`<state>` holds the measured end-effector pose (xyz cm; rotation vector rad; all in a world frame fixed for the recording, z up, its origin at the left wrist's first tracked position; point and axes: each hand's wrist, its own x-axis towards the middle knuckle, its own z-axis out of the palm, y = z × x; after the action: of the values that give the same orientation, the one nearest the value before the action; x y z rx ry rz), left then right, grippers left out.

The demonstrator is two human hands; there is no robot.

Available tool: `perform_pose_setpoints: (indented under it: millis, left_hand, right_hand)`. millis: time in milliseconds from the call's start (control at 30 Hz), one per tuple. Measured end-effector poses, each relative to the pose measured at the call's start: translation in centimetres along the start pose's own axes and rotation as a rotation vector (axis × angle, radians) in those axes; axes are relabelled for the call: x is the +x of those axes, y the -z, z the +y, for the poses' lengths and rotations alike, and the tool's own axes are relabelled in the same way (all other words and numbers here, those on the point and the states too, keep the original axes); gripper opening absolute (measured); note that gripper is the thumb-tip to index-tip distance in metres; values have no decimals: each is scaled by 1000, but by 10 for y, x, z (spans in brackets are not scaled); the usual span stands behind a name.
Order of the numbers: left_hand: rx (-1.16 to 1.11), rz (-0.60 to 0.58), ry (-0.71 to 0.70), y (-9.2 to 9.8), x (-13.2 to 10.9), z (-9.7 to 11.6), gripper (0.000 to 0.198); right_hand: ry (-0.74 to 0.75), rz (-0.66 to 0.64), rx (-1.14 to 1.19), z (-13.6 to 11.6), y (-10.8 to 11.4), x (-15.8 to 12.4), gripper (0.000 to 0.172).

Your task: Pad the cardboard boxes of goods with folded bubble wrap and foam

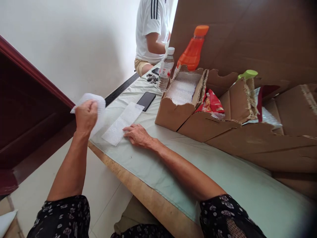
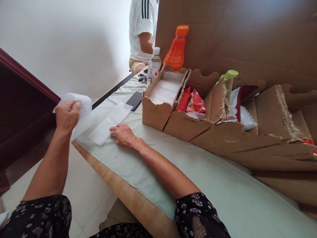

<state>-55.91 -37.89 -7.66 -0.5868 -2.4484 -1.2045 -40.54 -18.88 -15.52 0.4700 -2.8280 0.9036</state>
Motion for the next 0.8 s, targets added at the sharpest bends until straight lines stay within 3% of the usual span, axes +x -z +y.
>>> perform_pose_setpoints:
  millis: [100,200,300,400,500,633,800]
  left_hand:
    - [362,-231,-208,-30,-14,24,21]
    - [561,-394,-213,-71,-33,41,26]
    - [661,-557,-210,-98,-47,48,41]
    - [699,-629,-232,-104,-47,52,73]
    - [771,-713,-219,-106,-34,56,84]
    - [861,-791,-168,-114,-19,65,68]
    - [913,-720,-87,-111,-5,78,46]
  right_hand:
    - [-23,39,-117,-1,-3,-7,28]
    - [-83,97,-114,0,-7,-18,28]
    - [-105,119,-105,1,-11,-29,25]
    - [-116,131,-89,1,-12,-33,22]
    - [-119,138,-68,1,-12,-33,22]
    - [-119,139,-48,1,-11,-33,20]
    - [-130,126,-28,0,-10,-34,19]
